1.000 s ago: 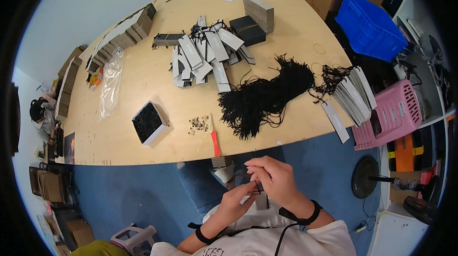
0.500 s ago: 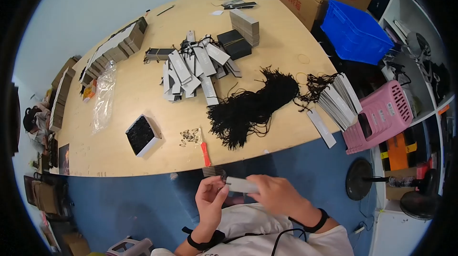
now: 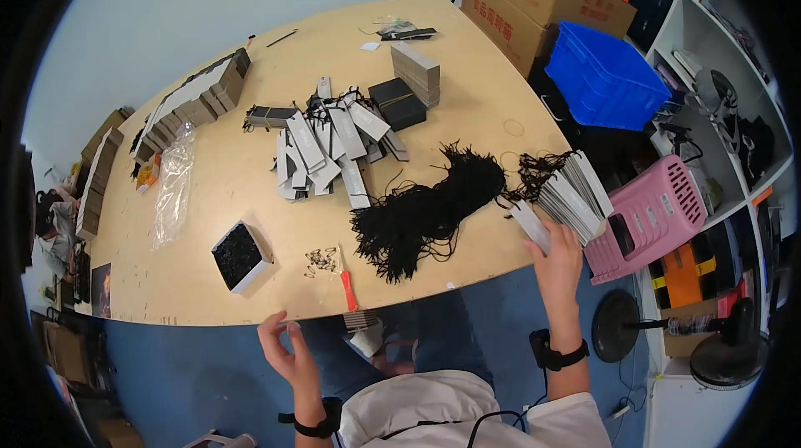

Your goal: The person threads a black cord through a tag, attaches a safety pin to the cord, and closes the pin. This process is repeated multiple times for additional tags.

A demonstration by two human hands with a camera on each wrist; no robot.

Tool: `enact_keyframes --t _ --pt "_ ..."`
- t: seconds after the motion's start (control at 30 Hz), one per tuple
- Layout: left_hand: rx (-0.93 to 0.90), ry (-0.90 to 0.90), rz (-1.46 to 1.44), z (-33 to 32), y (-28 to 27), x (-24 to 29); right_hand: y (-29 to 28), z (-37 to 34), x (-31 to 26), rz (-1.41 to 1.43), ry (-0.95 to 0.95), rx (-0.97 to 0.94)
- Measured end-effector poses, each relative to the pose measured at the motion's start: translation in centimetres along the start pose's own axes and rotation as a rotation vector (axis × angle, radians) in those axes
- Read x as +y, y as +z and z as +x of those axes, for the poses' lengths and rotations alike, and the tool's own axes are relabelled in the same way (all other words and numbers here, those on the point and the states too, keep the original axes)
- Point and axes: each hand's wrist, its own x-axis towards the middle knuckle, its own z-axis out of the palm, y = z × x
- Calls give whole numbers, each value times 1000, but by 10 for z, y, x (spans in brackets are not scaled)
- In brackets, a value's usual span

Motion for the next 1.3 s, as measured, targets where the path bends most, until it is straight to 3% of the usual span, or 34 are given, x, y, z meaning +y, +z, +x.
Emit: enact_keyframes --t 0.07,0.37,0.5,0.73,0.83,0.93,1.07,1.17,1.23,1.3 --pt "-25 71 218 11 -3 -8 0 -6 11 -22 0 15" --pt "-89 87 366 38 12 -31 5 -14 15 -88 65 -72" --pt "-183 96 392 52 11 -33 6 -16 -9 -82 -56 24" --pt "-237 93 337 57 27 -21 30 -39 -104 407 -371 -280" --pt "-239 88 314 58 28 -26 44 -40 -135 482 -402 -275" --pt "-247 77 313 58 28 -30 48 -29 -152 485 -378 -365" --pt "-254 94 347 58 27 -30 53 -24 -153 396 -480 -322" --pt "-247 103 317 56 28 -30 53 -24 -146 470 -475 -347" --pt "-233 111 272 57 27 -32 51 -24 -140 559 -177 -334" --pt "-230 80 223 55 27 -34 44 -15 -123 522 -72 -332"
